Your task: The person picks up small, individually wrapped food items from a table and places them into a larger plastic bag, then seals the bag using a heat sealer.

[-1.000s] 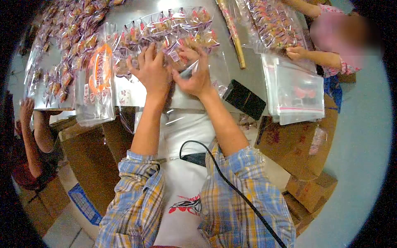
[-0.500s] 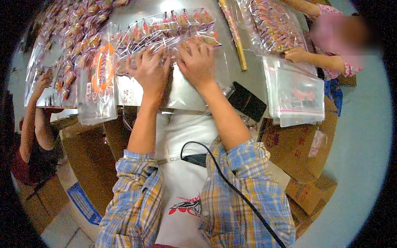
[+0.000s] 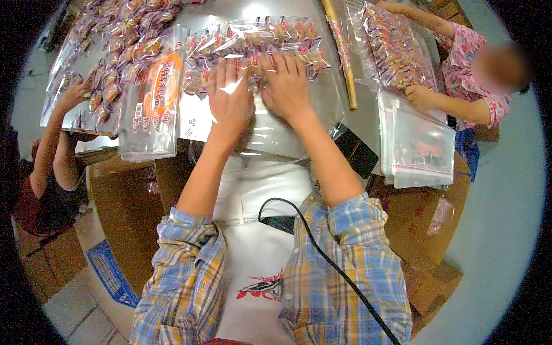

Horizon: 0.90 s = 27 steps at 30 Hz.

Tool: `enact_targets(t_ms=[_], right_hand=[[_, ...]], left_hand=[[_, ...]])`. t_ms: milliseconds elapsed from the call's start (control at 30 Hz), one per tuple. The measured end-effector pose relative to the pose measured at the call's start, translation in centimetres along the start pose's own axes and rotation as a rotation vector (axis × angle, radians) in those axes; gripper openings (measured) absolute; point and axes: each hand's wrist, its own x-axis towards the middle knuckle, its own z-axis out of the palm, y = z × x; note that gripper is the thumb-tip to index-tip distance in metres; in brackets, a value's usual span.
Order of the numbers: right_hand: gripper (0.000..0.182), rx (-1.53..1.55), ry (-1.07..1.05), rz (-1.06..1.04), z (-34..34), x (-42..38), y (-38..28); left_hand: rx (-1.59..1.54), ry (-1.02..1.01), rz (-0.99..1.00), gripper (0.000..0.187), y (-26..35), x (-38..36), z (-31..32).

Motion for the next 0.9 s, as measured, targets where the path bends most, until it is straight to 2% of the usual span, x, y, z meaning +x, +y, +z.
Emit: enact_targets(t_ms=[100,167,233,267,300,333,433,467,567,600,633,733,767,867,900], right_hand=[[0.077,0.131,0.065,-0.038,0.9,0.4,-0.5],[0.067,0.169,0.085,-0.029,1.5,0.7,-1.0],[0.059,0.168,0.077,0.008,2.0,0.6,-1.4],[0.05,0.202,0.109,0.053,2.4,0.5,-1.7],[0.049,0.197,0.114,0.054,2.7,0.5,-1.7],[0.048,0.191,0.119,0.052,3.0,0.5,-1.5],[0.045,0.197,0.127,0.063,3.7,0.1,-1.4],[0.043,0.202,0.13,0.07,3.9,0.0,-1.2],[0.04,0.082,0.173,0.067,3.8,0.4,-2.4],[0.039,0.073,0.185,0.056,3.9,0.4,-2.5],[0.04,0.064,0.199,0.045,4.0,0.5,-2.4],[0.045,0.091,0.173,0.067,4.1,0.2,-2.6],[0.048,0.105,0.159,0.083,4.0,0.2,-2.5],[0.048,0.146,0.16,0.118,4.0,0.0,-2.8],[0.048,0.156,0.166,0.117,4.2,0.1,-2.7]], left_hand=[[0.049,0.017,-0.102,0.06,0.2,-0.5,-1.5],[0.022,0.002,-0.156,0.058,-1.0,-1.2,-1.5],[0.032,0.076,-0.107,0.045,-1.9,-1.4,-1.3],[0.042,0.094,-0.092,0.041,-2.1,-1.6,-1.1],[0.051,0.117,-0.078,0.038,-2.4,-1.7,-0.5],[0.031,0.226,-0.053,0.032,-2.9,-1.6,0.4],[0.022,0.205,-0.105,0.034,-2.7,-1.4,1.0],[0.004,0.125,-0.148,0.039,-2.4,-1.2,0.9],[-0.007,0.24,-0.076,0.046,-3.0,-1.9,2.7],[-0.083,0.183,-0.113,0.054,-2.1,-2.2,1.4],[-0.131,0.246,-0.105,0.06,-1.8,-2.6,1.3],[-0.238,0.249,-0.285,0.073,-0.2,-5.3,0.6],[-0.449,0.272,-0.416,0.083,0.1,-5.9,0.9],[-0.653,0.343,-0.711,0.088,0.7,-5.8,0.8],[-0.815,0.342,-0.765,0.091,0.8,-5.1,0.7]])
